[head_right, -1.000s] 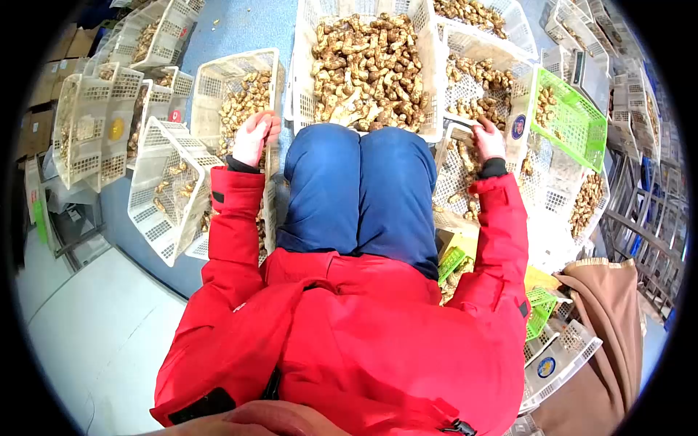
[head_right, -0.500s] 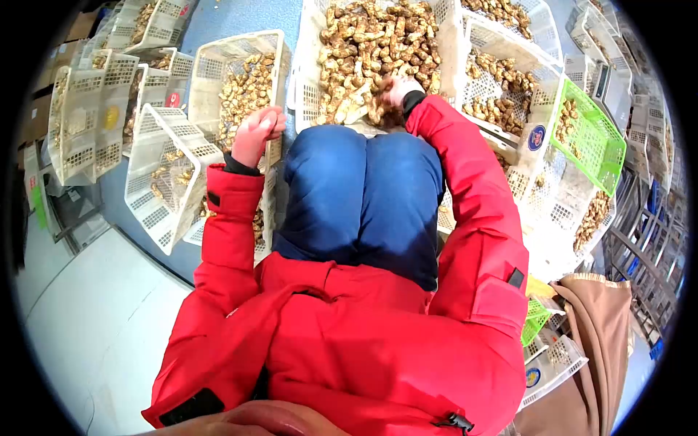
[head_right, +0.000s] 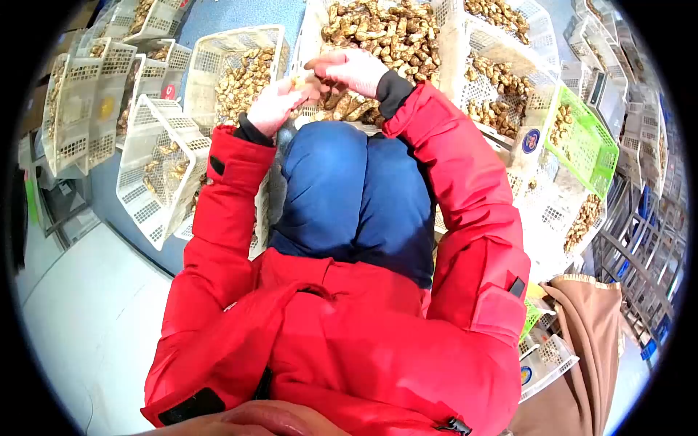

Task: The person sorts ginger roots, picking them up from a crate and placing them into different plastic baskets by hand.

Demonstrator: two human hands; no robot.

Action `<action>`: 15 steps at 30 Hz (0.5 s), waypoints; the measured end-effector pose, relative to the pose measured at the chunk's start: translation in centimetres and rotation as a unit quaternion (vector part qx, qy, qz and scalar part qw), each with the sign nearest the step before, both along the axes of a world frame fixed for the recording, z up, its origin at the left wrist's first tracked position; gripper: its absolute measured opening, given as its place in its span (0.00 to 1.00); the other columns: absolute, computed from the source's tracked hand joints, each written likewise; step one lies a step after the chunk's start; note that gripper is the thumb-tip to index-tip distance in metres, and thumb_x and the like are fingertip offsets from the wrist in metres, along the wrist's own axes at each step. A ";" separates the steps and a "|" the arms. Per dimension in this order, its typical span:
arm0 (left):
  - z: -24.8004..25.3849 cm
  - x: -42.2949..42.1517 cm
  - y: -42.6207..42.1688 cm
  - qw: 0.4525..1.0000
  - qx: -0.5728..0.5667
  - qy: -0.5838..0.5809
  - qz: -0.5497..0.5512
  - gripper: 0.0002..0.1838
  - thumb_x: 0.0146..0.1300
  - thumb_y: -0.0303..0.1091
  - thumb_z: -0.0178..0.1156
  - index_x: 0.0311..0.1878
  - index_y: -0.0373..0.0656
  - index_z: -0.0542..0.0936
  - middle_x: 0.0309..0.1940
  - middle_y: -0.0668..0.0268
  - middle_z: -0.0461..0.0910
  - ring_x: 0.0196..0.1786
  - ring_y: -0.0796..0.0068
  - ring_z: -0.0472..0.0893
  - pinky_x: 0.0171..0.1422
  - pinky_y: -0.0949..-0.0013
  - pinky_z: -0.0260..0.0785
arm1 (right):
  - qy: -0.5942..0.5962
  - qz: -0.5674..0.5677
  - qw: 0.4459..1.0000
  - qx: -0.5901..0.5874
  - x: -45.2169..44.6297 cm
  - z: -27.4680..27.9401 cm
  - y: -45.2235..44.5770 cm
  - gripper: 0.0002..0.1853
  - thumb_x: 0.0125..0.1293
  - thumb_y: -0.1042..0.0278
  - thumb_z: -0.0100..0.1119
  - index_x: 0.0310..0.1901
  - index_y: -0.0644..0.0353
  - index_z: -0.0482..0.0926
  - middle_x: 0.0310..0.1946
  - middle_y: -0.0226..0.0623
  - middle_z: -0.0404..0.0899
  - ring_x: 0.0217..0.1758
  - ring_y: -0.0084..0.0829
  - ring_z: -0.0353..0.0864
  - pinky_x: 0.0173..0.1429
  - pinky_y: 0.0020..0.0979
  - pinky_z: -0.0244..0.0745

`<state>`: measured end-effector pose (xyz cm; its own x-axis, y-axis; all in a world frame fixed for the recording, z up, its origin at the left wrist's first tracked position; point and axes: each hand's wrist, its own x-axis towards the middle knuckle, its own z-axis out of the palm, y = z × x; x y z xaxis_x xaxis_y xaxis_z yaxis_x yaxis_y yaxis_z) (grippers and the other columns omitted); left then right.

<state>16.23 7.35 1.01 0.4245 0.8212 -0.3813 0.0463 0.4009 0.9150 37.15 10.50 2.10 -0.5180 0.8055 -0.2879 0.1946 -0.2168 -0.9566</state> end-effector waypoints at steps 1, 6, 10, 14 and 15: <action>-1.1 -0.9 -0.2 0.998 -0.055 0.025 0.025 0.18 0.61 0.34 0.56 0.48 0.30 0.72 0.44 0.57 0.78 0.45 0.72 0.78 0.51 0.72 0.68 | -0.084 0.017 0.994 0.068 0.1 -1.1 0.1 0.19 0.61 0.62 0.54 0.54 0.58 0.74 0.37 0.32 0.80 0.36 0.18 0.76 0.41 0.21 0.72; -2.3 -7.0 -4.5 0.987 -0.053 0.099 0.119 0.16 0.61 0.41 0.56 0.38 0.35 0.77 0.31 0.63 0.80 0.33 0.77 0.77 0.37 0.75 0.68 | -0.344 -0.059 0.934 0.074 5.3 -9.5 2.5 0.21 0.57 0.49 0.51 0.48 0.50 0.79 0.39 0.39 0.81 0.39 0.32 0.80 0.44 0.31 0.73; -8.4 -15.0 -10.7 0.955 0.066 0.256 0.136 0.15 0.60 0.44 0.57 0.33 0.40 0.79 0.25 0.64 0.80 0.25 0.80 0.75 0.28 0.74 0.65 | -0.458 0.130 0.871 0.124 5.4 -15.8 0.5 0.31 0.50 0.36 0.54 0.43 0.58 0.79 0.44 0.48 0.78 0.48 0.41 0.78 0.53 0.38 0.72; -3.8 -17.2 -14.6 0.899 0.021 0.388 0.201 0.15 0.57 0.41 0.60 0.33 0.36 0.78 0.26 0.60 0.80 0.28 0.72 0.78 0.35 0.69 0.69 | -0.475 0.089 0.872 0.072 3.7 -17.6 0.4 0.30 0.51 0.41 0.55 0.40 0.65 0.80 0.41 0.55 0.78 0.48 0.43 0.78 0.54 0.39 0.71; -5.6 -19.6 -16.1 0.886 0.002 0.434 0.164 0.18 0.56 0.45 0.60 0.34 0.36 0.78 0.26 0.60 0.80 0.29 0.69 0.78 0.36 0.69 0.70 | -0.505 0.136 0.853 0.014 3.5 -13.7 0.3 0.25 0.58 0.45 0.49 0.41 0.62 0.80 0.44 0.52 0.77 0.49 0.45 0.77 0.53 0.39 0.71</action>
